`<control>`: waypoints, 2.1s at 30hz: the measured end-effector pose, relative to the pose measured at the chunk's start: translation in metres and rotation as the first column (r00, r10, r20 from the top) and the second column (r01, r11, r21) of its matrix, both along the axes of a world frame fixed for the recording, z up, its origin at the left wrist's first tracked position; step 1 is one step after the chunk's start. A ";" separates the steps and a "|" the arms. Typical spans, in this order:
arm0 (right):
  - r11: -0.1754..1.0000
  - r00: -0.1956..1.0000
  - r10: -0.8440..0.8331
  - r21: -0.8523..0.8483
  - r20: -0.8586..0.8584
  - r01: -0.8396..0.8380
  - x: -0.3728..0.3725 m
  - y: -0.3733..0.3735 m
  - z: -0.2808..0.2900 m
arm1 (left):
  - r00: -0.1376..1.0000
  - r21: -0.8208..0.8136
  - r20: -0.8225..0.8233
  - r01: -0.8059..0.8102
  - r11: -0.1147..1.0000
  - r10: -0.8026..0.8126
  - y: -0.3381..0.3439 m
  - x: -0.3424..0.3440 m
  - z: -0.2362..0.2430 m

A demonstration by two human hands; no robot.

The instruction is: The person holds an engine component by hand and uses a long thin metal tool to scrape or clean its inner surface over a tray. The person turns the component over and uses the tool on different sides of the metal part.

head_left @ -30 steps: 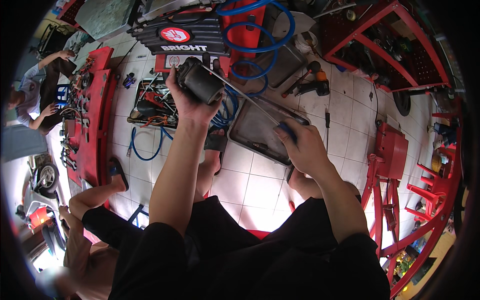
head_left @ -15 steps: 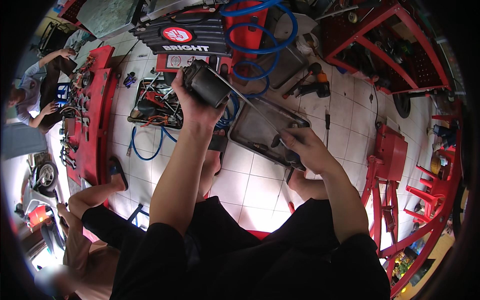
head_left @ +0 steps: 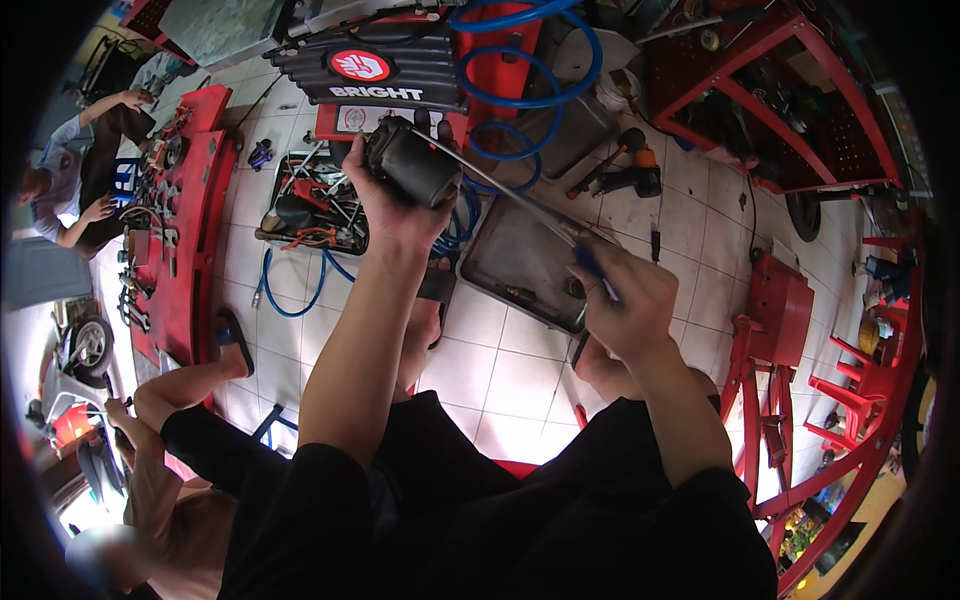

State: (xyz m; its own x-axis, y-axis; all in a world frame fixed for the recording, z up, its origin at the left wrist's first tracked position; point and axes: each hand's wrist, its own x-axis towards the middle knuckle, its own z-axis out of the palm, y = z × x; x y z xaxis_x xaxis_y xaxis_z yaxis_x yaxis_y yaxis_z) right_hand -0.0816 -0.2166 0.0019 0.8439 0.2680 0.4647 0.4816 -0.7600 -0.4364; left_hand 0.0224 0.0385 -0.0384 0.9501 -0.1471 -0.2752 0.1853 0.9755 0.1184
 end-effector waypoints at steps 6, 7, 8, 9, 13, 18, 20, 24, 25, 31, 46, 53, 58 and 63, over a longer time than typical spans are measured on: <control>0.816 0.740 0.179 0.518 -0.649 0.257 0.001 0.003 0.016 | 1.000 0.017 -0.025 -0.001 1.000 0.002 0.000 -0.003 -0.004; 0.657 0.509 0.310 0.567 -0.803 0.496 0.003 0.003 0.020 | 0.999 0.026 -0.038 -0.004 1.000 0.005 0.000 -0.004 -0.003; 0.658 0.509 0.309 0.567 -0.803 0.496 0.005 0.002 0.021 | 0.999 0.034 -0.052 -0.007 0.999 0.008 0.000 -0.004 -0.002; 0.591 0.428 0.361 0.558 -0.829 0.582 0.007 0.001 0.021 | 0.999 0.033 -0.051 -0.007 0.999 0.009 0.001 -0.004 -0.002; 0.523 0.320 0.450 0.537 -0.833 0.662 0.011 -0.003 0.020 | 0.997 0.069 -0.076 -0.006 0.998 0.011 0.002 -0.003 -0.004; 0.709 0.509 0.330 0.564 -0.795 0.423 0.019 -0.009 0.016 | 0.990 0.064 -0.140 -0.027 0.998 0.036 -0.007 0.005 0.011; 0.768 0.559 0.324 0.557 -0.763 0.315 0.021 -0.016 0.014 | 0.993 0.093 -0.115 0.016 0.996 -0.005 -0.003 0.005 0.001; 0.915 0.494 0.199 0.341 -0.846 0.215 0.023 -0.014 -0.002 | 0.990 0.108 -0.138 0.055 0.993 -0.040 -0.002 0.004 -0.009; 0.979 0.538 0.108 0.185 -0.836 0.092 0.026 -0.014 -0.007 | 0.991 0.130 -0.123 0.068 0.989 -0.052 0.000 0.005 -0.011; 0.997 0.637 0.081 0.067 -0.766 -0.046 0.043 -0.074 -0.030 | 0.986 0.112 -0.168 0.002 0.994 0.017 -0.003 0.007 -0.013; 0.851 0.351 -0.518 -0.512 -0.780 0.118 -0.057 -0.001 -0.293 | 0.950 0.032 -0.304 -0.063 0.997 0.070 0.042 0.020 -0.018; 0.777 -0.077 -0.421 -0.403 -0.904 0.483 -0.115 -0.027 -0.334 | 0.937 0.144 -0.326 -0.081 0.986 0.124 0.079 0.030 -0.011; 0.775 -0.171 -0.331 -0.371 -0.928 0.511 -0.110 -0.057 -0.329 | 0.940 0.120 -0.324 -0.067 0.991 0.103 0.105 0.027 -0.017; 0.632 -0.092 -0.695 -0.667 -0.713 0.394 -0.089 -0.069 -0.343 | 0.940 0.076 -0.341 -0.005 0.997 0.030 0.089 0.035 -0.037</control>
